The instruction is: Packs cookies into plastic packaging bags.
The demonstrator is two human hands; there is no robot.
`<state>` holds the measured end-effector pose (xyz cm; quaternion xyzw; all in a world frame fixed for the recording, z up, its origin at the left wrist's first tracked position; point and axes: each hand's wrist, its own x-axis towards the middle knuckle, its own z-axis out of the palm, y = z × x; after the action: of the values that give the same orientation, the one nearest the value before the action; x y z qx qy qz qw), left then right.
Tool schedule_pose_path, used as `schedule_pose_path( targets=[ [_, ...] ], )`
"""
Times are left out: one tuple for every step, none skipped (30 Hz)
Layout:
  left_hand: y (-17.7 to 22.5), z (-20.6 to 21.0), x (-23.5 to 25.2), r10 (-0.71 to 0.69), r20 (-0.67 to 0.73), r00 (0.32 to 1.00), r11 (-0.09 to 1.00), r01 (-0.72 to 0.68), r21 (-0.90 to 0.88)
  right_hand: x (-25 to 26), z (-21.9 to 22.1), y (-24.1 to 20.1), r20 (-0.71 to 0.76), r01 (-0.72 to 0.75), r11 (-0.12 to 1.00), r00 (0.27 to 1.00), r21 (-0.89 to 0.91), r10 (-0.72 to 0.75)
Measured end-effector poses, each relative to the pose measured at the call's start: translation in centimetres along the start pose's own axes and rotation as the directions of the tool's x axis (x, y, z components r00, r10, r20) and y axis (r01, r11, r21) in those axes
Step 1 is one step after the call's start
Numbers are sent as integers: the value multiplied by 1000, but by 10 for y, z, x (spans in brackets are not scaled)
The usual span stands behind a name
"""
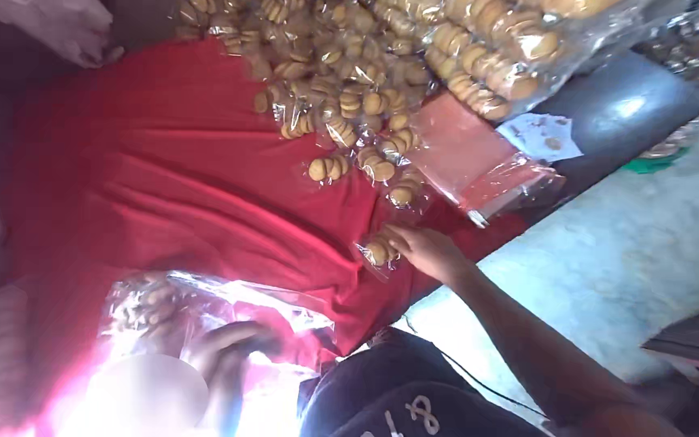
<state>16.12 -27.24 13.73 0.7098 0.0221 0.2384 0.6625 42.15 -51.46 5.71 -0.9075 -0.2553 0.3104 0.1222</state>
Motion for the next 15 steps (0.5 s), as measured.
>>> schedule_pose_path(
  targets=[
    [-3, 28, 8, -76, 81, 994, 995, 70, 64, 7, 7, -4, -6, 92, 996, 996, -21, -92],
    [-16, 52, 17, -187, 117, 975, 973, 167, 160, 13, 13, -7, -37, 200, 980, 979, -2, -200],
    [-36, 70, 29, -323, 127, 938, 914, 275, 297, 21, 19, -10, -82, 308, 951, 949, 32, -305],
    [-61, 84, 42, -465, 90, 881, 815, 386, 431, 29, 26, -12, -116, 402, 913, 912, 68, -393],
    [-86, 93, 55, -571, 13, 821, 703, 481, 524, 35, 32, -13, -124, 470, 876, 881, 108, -457],
    [-109, 101, 63, -630, -63, 774, 605, 540, 585, 41, 40, -12, -153, 531, 833, 846, 153, -511],
    [-125, 107, 68, -654, -116, 748, 534, 564, 630, 45, 48, -11, -206, 589, 781, 807, 207, -554],
    [-133, 114, 72, -668, -145, 730, 477, 570, 669, 49, 57, -8, -284, 649, 715, 759, 260, -586],
    [-137, 120, 74, -694, -141, 706, 433, 565, 702, 52, 67, -4, -380, 707, 644, 704, 293, -600],
    [-138, 127, 73, -723, -113, 682, 407, 552, 728, 54, 77, -1, -473, 758, 571, 647, 315, -598],
    [-137, 134, 72, -744, -78, 664, 399, 534, 745, 55, 85, 2, -562, 798, 513, 593, 315, -577],
    [-135, 139, 70, -746, -50, 665, 417, 523, 743, 55, 89, 5, -630, 821, 484, 553, 302, -545],
    [-132, 141, 66, -730, -37, 682, 452, 523, 723, 54, 89, 8, -677, 827, 482, 533, 289, -508],
    [-127, 142, 62, -711, -38, 702, 489, 532, 691, 52, 87, 12, -696, 812, 503, 544, 295, -470],
    [-122, 140, 58, -684, -42, 729, 532, 537, 655, 47, 81, 17, -675, 779, 536, 588, 326, -445]
  ],
)
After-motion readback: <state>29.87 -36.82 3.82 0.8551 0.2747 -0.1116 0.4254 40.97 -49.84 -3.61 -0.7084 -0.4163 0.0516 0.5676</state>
